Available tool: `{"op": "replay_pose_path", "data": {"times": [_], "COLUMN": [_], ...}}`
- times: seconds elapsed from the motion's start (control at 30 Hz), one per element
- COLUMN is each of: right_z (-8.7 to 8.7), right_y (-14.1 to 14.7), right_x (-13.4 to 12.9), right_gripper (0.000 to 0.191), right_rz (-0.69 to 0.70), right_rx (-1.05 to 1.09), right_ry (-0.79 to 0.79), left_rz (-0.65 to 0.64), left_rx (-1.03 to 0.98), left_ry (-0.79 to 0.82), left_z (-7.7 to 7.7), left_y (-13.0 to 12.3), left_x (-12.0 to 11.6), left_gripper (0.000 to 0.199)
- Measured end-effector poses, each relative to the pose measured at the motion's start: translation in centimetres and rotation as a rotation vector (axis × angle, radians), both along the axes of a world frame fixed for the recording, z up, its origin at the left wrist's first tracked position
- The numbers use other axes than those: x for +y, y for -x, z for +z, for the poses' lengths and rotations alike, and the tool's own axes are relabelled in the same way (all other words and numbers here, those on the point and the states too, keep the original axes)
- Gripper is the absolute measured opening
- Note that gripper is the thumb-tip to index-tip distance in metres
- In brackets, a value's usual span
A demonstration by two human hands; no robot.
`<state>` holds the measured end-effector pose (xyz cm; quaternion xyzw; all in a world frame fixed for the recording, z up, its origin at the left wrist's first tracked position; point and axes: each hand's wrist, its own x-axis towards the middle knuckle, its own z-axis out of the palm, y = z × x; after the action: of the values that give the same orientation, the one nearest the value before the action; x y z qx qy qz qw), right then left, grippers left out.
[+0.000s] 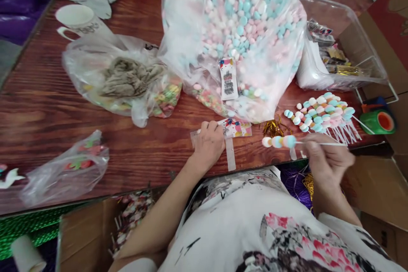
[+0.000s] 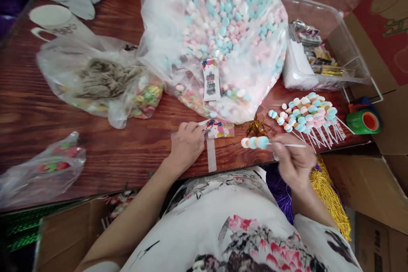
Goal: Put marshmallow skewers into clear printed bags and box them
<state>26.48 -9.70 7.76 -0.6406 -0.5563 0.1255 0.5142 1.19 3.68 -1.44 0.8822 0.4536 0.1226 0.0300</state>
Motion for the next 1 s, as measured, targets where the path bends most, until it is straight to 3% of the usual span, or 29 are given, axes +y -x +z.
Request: {"op": "replay_pose_path", "data": {"times": [0.07, 0.17, 0.47, 0.7, 0.87, 1.0], "right_z": [-1.6, -3.2, -2.1, -2.6, -2.7, -2.6], "right_y": [0.7, 1.6, 1.0, 0.4, 0.0, -0.6], "right_x": [0.5, 1.4, 1.6, 1.4, 1.4, 1.8], "right_gripper": [0.012, 0.013, 0.014, 0.013, 0.013, 0.015], "right_rz": [0.212, 0.363, 0.393, 0.340, 0.347, 0.344], "right_rx": [-0.131, -0.248, -0.165, -0.060, -0.104, -0.086], "right_ry": [0.056, 0.029, 0.119, 0.106, 0.126, 0.127], "left_rz": [0.006, 0.006, 0.011, 0.060, -0.019, 0.000], "left_rx": [0.015, -0.023, -0.257, -0.422, -0.209, -0.071], "left_ry": [-0.004, 0.026, 0.122, 0.172, 0.044, 0.017], "left_z": [0.1, 0.3, 0.1, -0.7, -0.4, 0.2], "left_y": [-0.3, -0.3, 1.0, 1.1, 1.3, 1.9], "left_x": [-0.4, -0.5, 0.6, 1.2, 0.1, -1.4], "left_gripper": [0.017, 0.019, 0.027, 0.023, 0.016, 0.020]}}
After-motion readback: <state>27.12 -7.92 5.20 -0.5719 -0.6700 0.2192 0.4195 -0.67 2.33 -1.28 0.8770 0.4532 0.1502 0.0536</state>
